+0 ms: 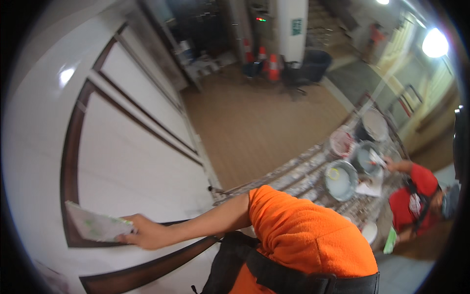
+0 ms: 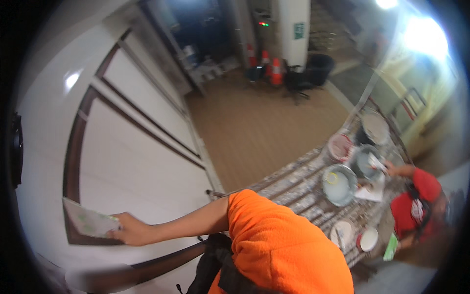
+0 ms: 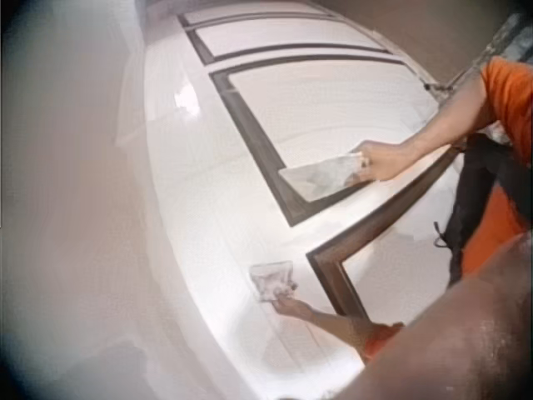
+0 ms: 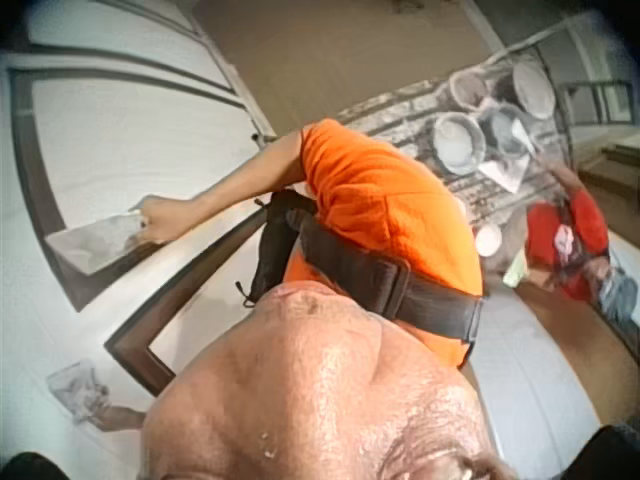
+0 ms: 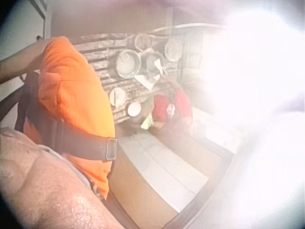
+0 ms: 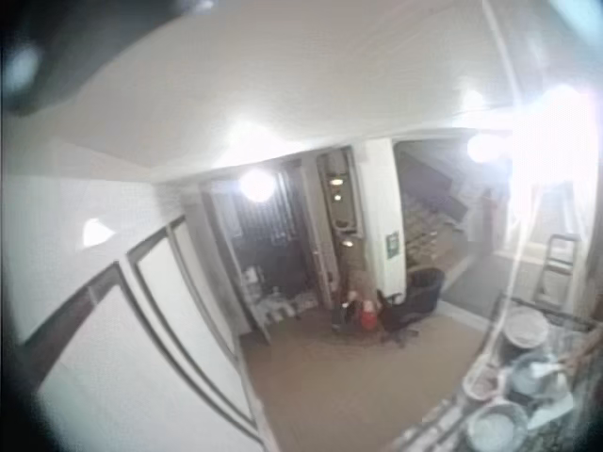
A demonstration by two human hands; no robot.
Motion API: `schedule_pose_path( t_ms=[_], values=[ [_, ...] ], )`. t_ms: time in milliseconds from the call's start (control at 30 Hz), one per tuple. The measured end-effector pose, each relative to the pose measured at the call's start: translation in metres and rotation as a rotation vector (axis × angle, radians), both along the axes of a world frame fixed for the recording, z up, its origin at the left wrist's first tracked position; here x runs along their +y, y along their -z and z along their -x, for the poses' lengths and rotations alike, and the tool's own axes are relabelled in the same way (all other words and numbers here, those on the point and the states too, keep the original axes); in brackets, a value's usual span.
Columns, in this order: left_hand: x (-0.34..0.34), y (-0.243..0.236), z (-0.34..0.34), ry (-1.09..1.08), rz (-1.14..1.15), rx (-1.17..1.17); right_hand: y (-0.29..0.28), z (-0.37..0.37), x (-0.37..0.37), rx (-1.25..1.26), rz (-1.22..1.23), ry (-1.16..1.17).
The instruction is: The person applies plaster to the ceiling using a trowel and a hawk. They repeatedly scoop plaster from a bucket, spread it on the hawk, and smooth it onto the ceiling surface.
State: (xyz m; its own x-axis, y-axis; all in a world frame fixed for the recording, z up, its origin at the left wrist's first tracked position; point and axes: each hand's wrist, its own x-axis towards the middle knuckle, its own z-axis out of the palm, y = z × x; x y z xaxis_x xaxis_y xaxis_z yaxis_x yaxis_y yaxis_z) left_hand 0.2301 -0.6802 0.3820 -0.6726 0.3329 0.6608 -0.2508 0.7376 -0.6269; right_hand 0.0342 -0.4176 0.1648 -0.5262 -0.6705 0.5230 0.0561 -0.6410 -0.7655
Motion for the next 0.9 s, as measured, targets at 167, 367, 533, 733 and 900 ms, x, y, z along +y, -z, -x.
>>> schedule_pose_path(
  t_ms=[167,367,533,733,900],
  values=[
    [0.069,0.220,0.044,0.451,-1.475,0.073,0.060,0.064,0.084,-0.126,-0.276,0.386],
    [0.204,0.295,0.120,0.525,-2.454,0.362,0.067,0.083,0.161,-0.021,-0.340,0.674],
    [0.264,0.224,0.145,0.691,-2.496,0.172,0.068,0.073,0.164,-0.093,-0.193,0.723],
    [0.257,0.224,0.145,0.669,-2.476,0.315,0.087,0.076,0.135,0.163,-0.277,0.651],
    [0.237,0.238,0.145,0.608,-2.499,0.395,0.082,0.097,0.103,0.774,-0.064,0.597]
  ],
)
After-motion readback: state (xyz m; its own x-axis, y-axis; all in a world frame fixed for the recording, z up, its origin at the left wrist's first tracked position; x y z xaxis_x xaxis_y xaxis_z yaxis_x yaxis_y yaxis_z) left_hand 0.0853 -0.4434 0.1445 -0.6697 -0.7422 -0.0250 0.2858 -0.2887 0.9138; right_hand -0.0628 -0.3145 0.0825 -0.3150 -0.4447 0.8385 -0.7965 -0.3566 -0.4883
